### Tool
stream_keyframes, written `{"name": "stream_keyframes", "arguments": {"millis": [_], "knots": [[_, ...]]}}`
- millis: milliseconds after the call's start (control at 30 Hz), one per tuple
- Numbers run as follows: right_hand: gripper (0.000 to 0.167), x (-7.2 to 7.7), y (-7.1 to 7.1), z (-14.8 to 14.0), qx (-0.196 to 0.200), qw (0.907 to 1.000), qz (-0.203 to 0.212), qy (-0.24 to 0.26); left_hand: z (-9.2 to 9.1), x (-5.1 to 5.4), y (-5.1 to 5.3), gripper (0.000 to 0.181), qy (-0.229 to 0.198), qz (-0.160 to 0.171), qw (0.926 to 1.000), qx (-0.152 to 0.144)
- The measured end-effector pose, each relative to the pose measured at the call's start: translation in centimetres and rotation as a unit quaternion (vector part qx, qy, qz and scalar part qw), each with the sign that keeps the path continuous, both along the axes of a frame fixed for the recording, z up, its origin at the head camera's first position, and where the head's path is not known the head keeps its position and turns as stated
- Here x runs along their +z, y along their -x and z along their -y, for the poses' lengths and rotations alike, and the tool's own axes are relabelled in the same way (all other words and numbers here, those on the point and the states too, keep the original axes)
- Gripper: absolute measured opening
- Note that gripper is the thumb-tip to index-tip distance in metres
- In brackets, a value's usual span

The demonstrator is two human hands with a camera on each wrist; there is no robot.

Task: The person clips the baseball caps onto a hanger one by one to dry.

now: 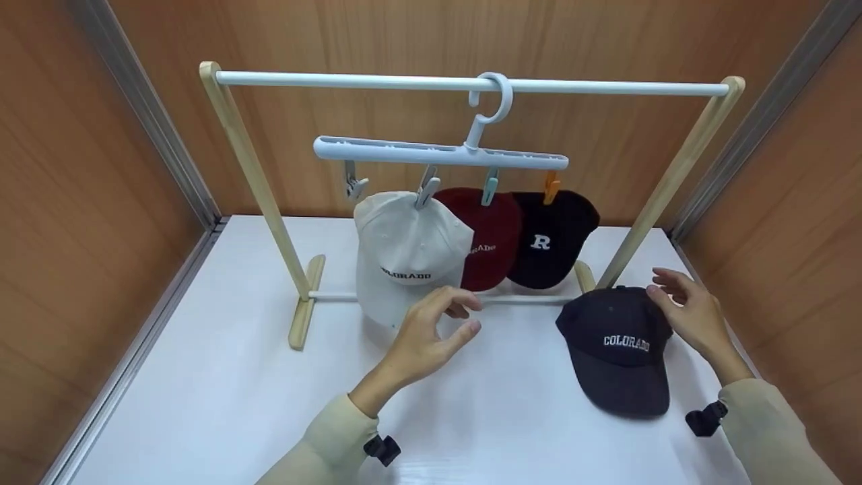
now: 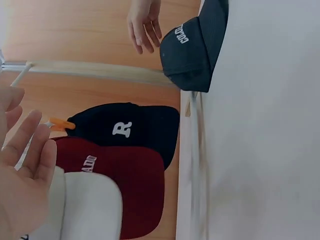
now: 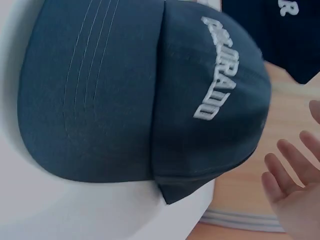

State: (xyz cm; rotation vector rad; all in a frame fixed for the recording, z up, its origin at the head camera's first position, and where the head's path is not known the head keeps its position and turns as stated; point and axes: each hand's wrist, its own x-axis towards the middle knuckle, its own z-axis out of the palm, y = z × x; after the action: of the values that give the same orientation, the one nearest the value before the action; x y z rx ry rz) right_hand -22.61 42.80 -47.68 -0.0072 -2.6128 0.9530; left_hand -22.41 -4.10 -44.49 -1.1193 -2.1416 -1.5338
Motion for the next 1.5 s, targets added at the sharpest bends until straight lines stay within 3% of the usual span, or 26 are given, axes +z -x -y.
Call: {"name": "stream_keyframes", "arguments": {"millis": [167, 333, 500, 667, 1000, 1500], "knots": [[0.052, -0.5, 1.5, -0.9, 0.029, 0.9969, 0.072, 0.014, -1.5, -0.8, -0.4, 0.02, 0.004, 0.032, 0.9995, -0.006], [0.062, -1.1, 2.8, -1.7, 0.058, 0.9862, 0.15, 0.038, -2.8, -1.4, -0.6, 0.022, 0.016, 0.061, 0.9979, -0.013], [0.065, -2.0, 3.5, -2.6, 0.059, 0.9774, 0.193, 0.064, -4.0, -1.8, -0.6, 0.022, 0.028, 0.072, 0.9969, -0.015], [0.064, -2.7, 3.8, -3.2, 0.062, 0.9733, 0.205, 0.082, -5.0, -2.1, -0.3, 0.024, 0.04, 0.083, 0.9957, -0.014], [0.059, -3.0, 4.4, -3.6, 0.057, 0.9734, 0.195, 0.105, -6.7, -2.9, 0.6, 0.035, 0.068, 0.11, 0.9916, -0.012], [0.04, -2.7, 4.7, -3.8, 0.134, 0.9595, 0.195, 0.153, -8.5, -3.8, 1.1, 0.038, 0.082, 0.149, 0.9854, 0.011]]}}
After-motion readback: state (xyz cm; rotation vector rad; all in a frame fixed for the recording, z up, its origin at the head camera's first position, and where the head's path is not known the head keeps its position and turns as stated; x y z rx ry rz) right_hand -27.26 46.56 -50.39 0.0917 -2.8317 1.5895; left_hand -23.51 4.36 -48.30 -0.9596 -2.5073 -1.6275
